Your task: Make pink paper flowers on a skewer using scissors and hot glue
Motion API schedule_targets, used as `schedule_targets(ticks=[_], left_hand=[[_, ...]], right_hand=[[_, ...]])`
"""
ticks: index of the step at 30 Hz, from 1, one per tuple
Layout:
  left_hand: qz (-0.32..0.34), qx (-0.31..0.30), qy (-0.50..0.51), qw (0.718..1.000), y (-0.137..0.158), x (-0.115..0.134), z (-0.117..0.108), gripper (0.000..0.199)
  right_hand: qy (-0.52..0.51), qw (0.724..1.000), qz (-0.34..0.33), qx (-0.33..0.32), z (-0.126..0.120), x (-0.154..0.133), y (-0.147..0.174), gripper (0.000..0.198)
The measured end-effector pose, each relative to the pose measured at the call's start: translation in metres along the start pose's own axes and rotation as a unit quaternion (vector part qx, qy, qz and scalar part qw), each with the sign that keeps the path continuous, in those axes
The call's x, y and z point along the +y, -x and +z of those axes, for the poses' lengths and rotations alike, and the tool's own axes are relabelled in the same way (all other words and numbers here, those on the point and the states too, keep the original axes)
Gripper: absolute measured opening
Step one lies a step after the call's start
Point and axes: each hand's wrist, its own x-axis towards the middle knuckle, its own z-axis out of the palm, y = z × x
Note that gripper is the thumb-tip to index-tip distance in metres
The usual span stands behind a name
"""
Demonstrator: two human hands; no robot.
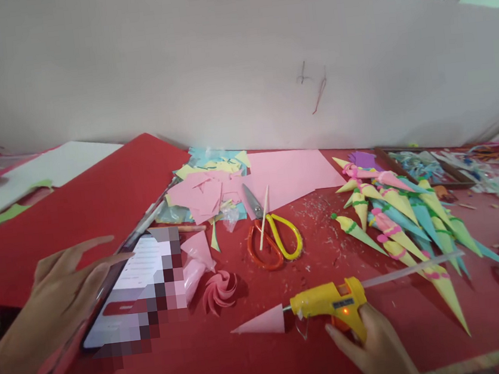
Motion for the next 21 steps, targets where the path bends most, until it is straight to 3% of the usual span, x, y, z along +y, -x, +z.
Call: schedule_targets(ticks=[8, 14, 21], left_hand=[[0.055, -0.037, 0.047, 0.997, -0.0002, -0.0025, 0.0005, 0.048], [0.088, -0.027, 0.041, 0.995, -0.0017, -0.001, 0.002, 0.045], [0.058, -0.041, 0.024, 0.997, -0.0023, -0.0093, 0.0082, 0.046]], right_hand=[[-0.023, 0.999, 0.03, -0.022, -0.0021, -0.0032, -0.0002, 0.026], [-0.024, 0.999, 0.031, -0.014, -0.0023, -0.0045, -0.0005, 0.028], [-0.027, 0.999, 0.022, -0.012, -0.0015, -0.0029, 0.0001, 0.027]])
